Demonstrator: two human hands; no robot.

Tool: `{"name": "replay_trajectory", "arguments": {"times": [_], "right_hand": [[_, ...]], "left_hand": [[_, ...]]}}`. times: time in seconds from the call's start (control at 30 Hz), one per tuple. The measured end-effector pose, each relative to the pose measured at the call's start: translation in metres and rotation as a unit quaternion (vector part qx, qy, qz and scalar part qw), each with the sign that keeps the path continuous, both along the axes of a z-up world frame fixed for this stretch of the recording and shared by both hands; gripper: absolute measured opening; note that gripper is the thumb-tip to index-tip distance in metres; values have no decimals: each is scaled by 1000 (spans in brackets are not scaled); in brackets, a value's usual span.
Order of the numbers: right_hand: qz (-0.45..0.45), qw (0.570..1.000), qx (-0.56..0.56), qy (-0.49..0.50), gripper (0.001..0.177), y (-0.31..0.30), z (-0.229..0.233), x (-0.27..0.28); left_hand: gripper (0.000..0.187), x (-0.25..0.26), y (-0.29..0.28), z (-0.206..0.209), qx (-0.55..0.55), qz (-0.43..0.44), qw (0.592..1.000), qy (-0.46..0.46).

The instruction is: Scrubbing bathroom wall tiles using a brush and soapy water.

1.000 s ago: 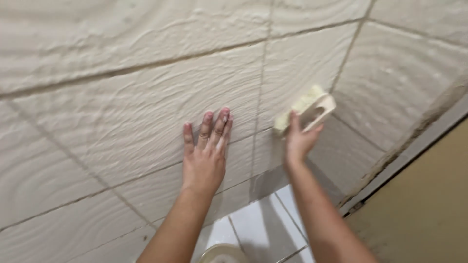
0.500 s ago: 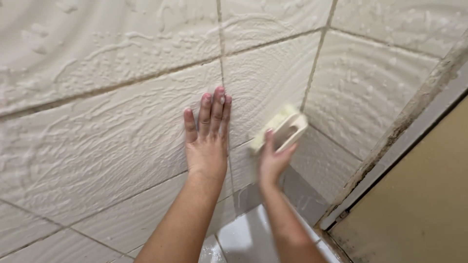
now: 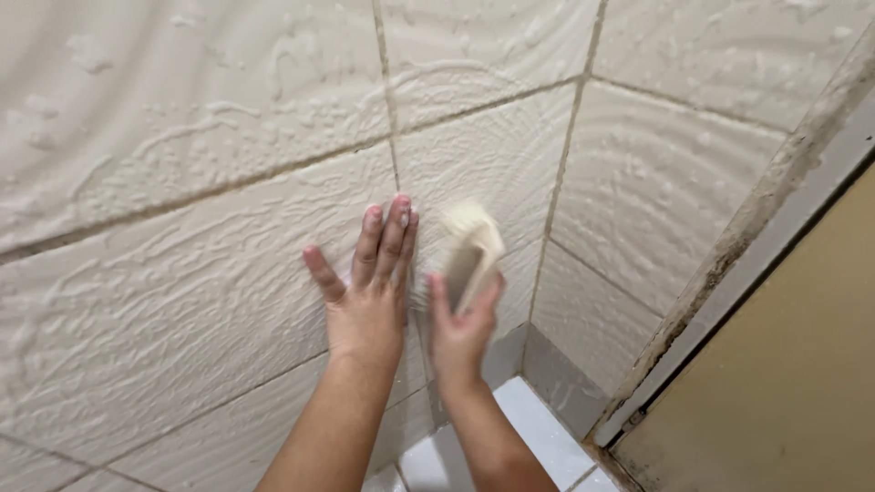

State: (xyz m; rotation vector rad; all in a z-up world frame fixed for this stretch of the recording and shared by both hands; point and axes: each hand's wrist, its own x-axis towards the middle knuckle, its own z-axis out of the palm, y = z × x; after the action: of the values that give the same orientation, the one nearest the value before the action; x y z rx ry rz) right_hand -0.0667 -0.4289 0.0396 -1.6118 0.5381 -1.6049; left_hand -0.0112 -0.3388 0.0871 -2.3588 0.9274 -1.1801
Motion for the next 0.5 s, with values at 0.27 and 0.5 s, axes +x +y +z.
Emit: {"name": "replay_trajectory", "arguments": {"times": [0.27, 0.5], "right_hand": [[14, 998, 59, -6, 63, -77, 58, -11], [-25, 1000, 14, 10, 70, -21, 65, 1]], "left_hand": [[93, 2, 11, 19, 58, -6, 993, -105], [99, -9, -15, 38, 136, 13, 990, -45]]}}
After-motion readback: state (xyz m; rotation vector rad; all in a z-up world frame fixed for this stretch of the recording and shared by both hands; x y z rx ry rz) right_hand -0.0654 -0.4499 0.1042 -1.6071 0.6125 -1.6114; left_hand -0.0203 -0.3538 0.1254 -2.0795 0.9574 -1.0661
